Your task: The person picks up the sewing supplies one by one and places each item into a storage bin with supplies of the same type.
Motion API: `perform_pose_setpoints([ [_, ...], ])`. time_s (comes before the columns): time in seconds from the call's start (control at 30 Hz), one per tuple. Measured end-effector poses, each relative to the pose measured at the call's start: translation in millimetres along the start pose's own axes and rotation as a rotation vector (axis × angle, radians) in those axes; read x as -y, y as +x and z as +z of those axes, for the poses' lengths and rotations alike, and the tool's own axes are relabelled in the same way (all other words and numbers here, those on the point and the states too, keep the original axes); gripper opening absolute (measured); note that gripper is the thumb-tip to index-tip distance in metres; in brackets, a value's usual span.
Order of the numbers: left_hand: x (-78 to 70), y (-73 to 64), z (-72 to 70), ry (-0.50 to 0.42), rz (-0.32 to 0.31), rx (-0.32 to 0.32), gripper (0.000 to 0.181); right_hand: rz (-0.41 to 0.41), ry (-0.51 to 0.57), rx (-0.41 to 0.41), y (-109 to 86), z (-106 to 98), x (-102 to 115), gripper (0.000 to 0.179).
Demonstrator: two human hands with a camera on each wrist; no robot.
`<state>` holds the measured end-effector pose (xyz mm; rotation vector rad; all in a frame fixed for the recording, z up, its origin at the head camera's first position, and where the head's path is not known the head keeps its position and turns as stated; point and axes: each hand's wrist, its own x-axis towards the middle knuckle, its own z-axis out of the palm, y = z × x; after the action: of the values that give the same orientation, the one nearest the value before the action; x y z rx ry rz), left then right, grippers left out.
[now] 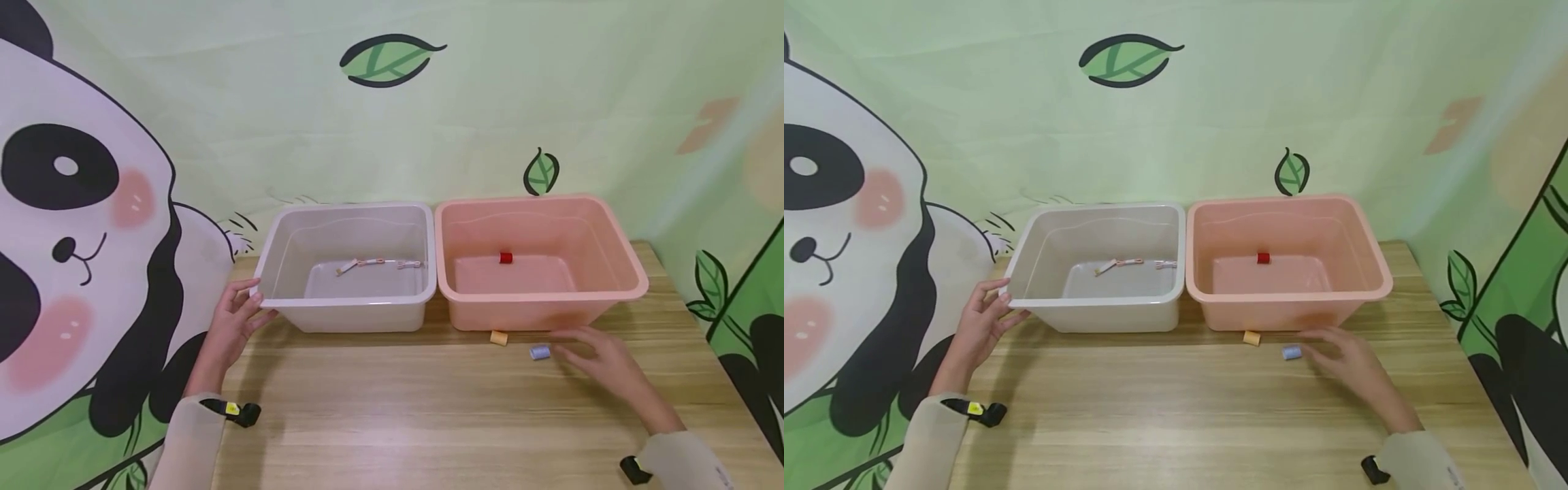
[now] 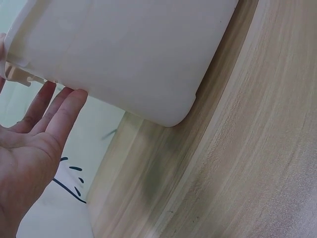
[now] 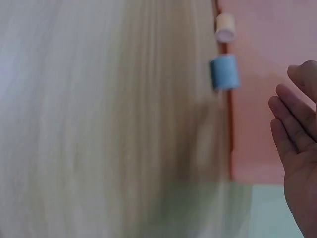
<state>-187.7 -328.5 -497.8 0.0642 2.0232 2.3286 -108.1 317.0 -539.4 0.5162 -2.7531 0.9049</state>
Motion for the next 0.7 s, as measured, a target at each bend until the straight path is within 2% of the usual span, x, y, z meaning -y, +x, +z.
perform_pose_setpoints([
  [0.17,2.4,0.3,0.2,-0.036,0.014,0.003,0.032,-0.004,0.004,0.019,-5.0,8.4,-17.7,0.035],
  [0.37,2.1,-0.4,3.2,-0.028,0.014,-0.011,0.035,-0.014,0.04,0.028,-3.9,20.5,-33.4,0.037],
  [0.7,3.2,-1.1,2.0,-0.02,0.004,-0.022,0.035,-0.026,0.021,-0.028,-2.3,39.3,-35.2,0.033],
])
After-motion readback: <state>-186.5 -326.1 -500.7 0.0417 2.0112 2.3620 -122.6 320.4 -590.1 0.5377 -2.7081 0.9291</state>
